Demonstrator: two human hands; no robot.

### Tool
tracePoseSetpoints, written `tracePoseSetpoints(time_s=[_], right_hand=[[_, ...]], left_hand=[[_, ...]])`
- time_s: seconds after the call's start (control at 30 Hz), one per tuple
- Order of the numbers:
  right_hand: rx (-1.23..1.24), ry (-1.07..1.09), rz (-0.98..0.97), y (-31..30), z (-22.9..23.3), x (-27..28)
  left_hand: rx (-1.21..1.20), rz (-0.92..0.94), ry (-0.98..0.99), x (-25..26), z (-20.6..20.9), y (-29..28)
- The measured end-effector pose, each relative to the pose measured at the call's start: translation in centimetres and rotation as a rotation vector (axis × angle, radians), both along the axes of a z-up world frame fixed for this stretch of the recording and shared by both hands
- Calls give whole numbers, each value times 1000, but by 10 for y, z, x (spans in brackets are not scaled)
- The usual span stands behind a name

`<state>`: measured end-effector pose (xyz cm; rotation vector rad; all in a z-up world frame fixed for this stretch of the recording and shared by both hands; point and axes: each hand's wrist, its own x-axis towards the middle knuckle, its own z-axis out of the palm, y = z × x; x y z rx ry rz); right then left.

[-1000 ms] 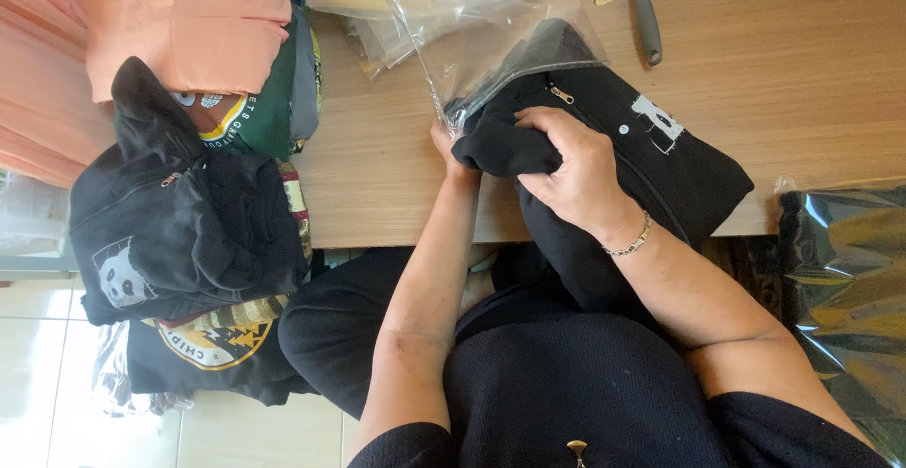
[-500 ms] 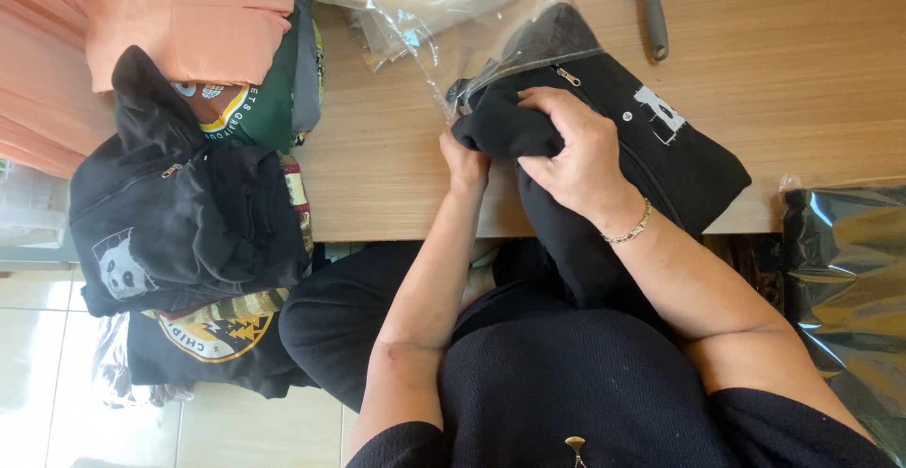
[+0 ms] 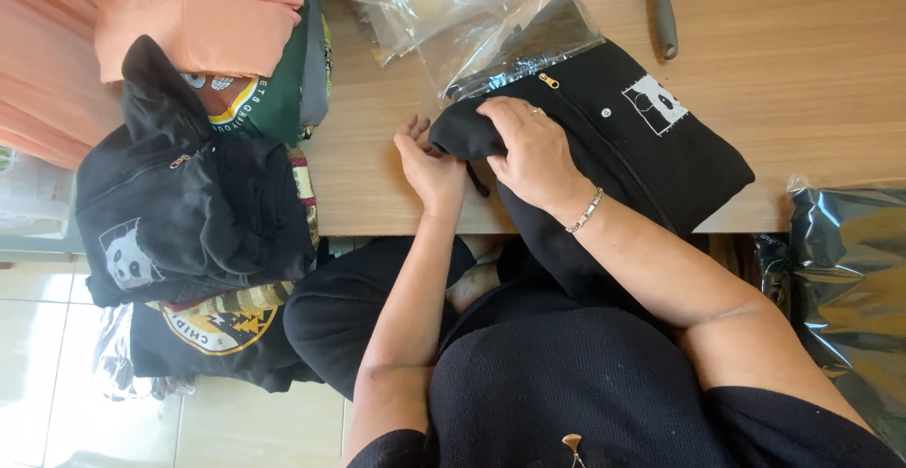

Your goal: Using a lint roller on a black hoodie, folding it, and placing it into a clear plastic bag for packaging.

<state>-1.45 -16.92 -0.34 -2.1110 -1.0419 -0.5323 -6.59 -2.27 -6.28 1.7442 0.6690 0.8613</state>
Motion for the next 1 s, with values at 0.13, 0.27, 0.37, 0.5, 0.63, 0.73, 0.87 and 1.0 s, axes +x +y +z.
tracePoseSetpoints(time_s=[0.13, 0.27, 0.37, 0.5, 0.63, 0.73, 0.87, 1.0], right_hand=[[29, 22, -15, -2, -11, 6], [69, 82, 10, -8, -12, 10], [94, 101, 1, -10, -11, 9], [115, 122, -10, -11, -12, 12], [122, 117, -18, -10, -12, 11], [125, 119, -25, -10, -12, 12], [125, 141, -36, -10, -13, 13], [104, 155, -76, -9, -24, 22]], left_hand=[[361, 76, 162, 20, -21, 17], [657, 145, 142, 43, -38, 32], [741, 127, 71, 39, -35, 29], [817, 123, 9, 30, -29, 20], [702, 60, -141, 23, -28, 26], [1000, 153, -113, 25, -26, 35], [823, -14, -185, 18, -5, 36], [444, -147, -291, 6, 20, 24]])
